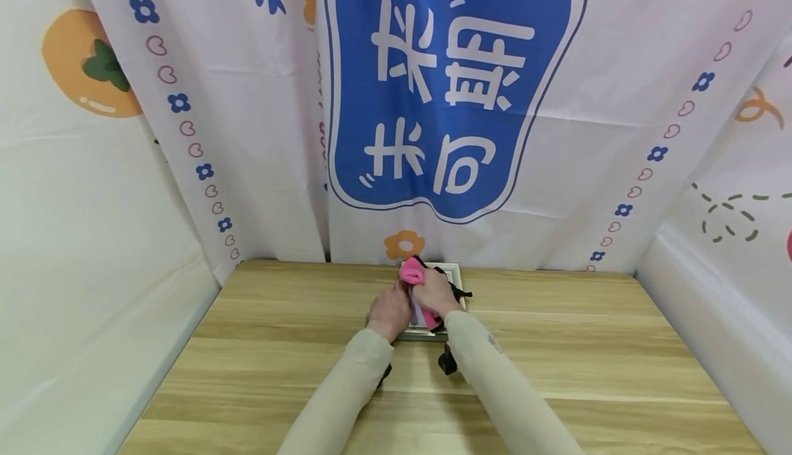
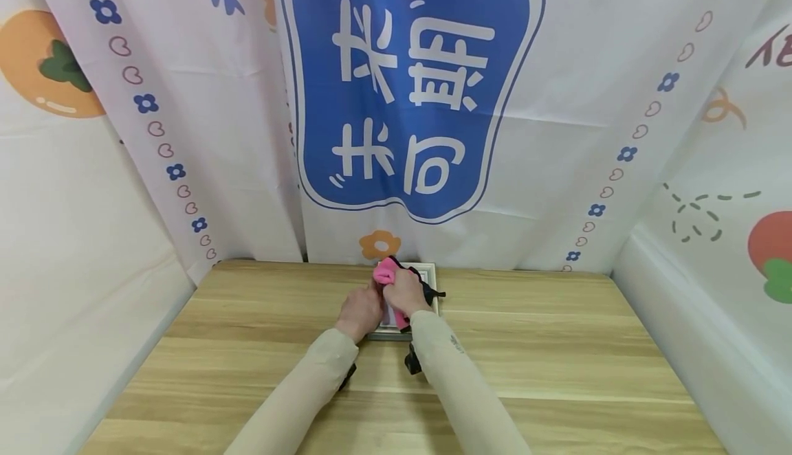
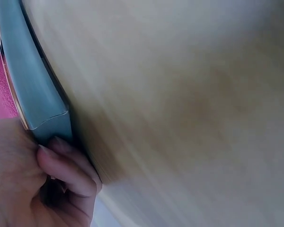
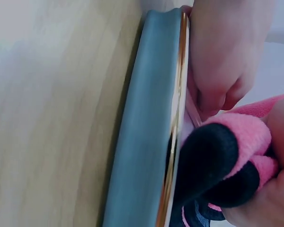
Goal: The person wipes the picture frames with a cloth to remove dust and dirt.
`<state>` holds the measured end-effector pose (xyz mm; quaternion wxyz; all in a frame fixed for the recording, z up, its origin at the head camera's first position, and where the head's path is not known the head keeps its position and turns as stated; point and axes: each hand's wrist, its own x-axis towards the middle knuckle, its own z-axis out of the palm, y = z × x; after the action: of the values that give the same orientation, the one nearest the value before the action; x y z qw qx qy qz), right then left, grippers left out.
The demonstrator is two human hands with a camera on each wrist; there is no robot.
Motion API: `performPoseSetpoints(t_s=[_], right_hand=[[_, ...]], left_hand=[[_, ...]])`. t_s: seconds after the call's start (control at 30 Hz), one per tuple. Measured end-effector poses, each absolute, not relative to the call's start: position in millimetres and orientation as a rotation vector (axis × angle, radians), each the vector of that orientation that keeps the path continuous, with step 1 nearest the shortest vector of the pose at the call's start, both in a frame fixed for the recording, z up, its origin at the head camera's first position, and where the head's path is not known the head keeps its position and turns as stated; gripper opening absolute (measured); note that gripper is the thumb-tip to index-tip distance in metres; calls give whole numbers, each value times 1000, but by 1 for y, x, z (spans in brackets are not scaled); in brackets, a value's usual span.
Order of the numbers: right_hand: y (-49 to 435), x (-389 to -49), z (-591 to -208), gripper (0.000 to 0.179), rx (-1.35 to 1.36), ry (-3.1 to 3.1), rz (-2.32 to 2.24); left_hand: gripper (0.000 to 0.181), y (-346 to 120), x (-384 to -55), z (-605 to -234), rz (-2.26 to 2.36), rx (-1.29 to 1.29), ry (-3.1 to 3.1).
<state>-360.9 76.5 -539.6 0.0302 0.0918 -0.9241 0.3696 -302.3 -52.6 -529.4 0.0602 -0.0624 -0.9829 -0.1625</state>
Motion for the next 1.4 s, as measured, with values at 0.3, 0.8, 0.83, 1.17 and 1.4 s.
performPoseSetpoints(t_s=[0.3,0.8,0.83,1.17,1.4], right_hand=[[75,-327,-504,20,110,-2816,1545],[110,-327,-459,21,-63,-2621,1963],[114,-328,-454,18,-76,-2633,1942],[151,-335,-418,23,213,-2632,1501],[168,-341,-414,17,470,-2660,1063]], left_hand=[[23,-51,-297,-530,-518,-162,-2965],[19,-49,-294,-527,-517,-186,-3010],[19,-49,-294,-527,-512,-185,-3014],[21,-50,-294,-528,-423,-171,-3003],[21,-52,-289,-527,-413,-184,-3002]])
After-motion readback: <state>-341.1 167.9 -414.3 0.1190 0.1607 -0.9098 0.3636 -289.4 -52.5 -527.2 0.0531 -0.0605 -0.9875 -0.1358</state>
